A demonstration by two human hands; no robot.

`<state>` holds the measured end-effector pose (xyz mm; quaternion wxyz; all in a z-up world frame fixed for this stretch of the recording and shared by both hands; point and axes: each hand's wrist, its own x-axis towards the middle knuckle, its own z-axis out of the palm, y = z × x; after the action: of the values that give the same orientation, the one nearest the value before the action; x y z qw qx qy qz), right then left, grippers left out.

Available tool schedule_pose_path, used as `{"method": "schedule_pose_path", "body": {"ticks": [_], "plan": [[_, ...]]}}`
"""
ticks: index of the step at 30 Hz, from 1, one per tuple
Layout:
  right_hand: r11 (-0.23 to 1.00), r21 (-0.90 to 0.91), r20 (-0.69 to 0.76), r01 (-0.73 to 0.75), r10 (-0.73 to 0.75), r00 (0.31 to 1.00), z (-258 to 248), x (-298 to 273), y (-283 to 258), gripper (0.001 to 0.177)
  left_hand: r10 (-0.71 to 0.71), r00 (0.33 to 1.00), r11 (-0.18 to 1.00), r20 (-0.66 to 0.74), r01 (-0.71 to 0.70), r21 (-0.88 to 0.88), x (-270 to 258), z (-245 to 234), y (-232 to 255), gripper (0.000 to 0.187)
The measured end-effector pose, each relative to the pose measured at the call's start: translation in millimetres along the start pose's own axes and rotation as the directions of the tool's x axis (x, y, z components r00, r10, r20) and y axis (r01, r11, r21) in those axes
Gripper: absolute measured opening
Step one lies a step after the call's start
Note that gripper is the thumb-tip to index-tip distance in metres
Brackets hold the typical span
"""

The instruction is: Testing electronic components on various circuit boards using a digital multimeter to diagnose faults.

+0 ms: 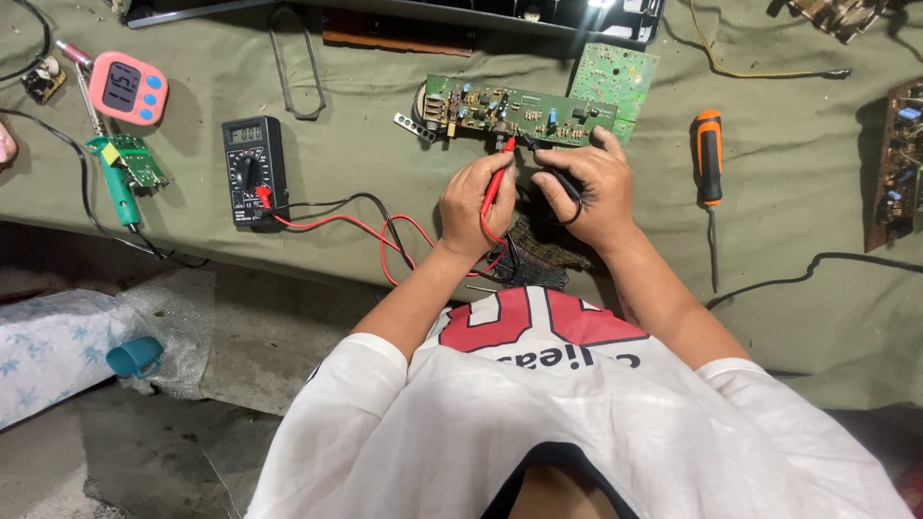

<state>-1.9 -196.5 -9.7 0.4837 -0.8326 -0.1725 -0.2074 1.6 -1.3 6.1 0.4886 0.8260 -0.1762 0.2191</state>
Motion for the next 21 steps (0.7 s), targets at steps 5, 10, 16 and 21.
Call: {"method": "schedule_pose_path", "body": {"ticks": [5, 10, 16, 21], "plan": [[1.0, 0.01, 0.008, 0.008, -0.008, 1.0, -1, 1, 0, 0.022, -0.011, 1.0, 1.0, 0.012, 0.012, -0.026, 0, -1, 0, 0.014], [0.999, 0.001, 0.022, 0.034, -0.034, 0.999, -1, 0, 4, 0.033, -0.013, 1.0, 1.0, 0.008, 0.014, -0.01, -3, 1, -4, 0.014], [0.998, 0.035, -0.094, 0.055, -0.051, 0.994, -3, 4, -7, 0.035, -0.02, 1.0, 0.999, 0.013, 0.02, -0.046, -3, 0, -3, 0.014], [0.983, -0.102, -0.101, 0.155, -0.165, 0.981, -15, 11, 9, 0.033, -0.031, 0.999, 0.994, 0.017, 0.032, -0.1, -5, 0, -7, 0.015]]}}
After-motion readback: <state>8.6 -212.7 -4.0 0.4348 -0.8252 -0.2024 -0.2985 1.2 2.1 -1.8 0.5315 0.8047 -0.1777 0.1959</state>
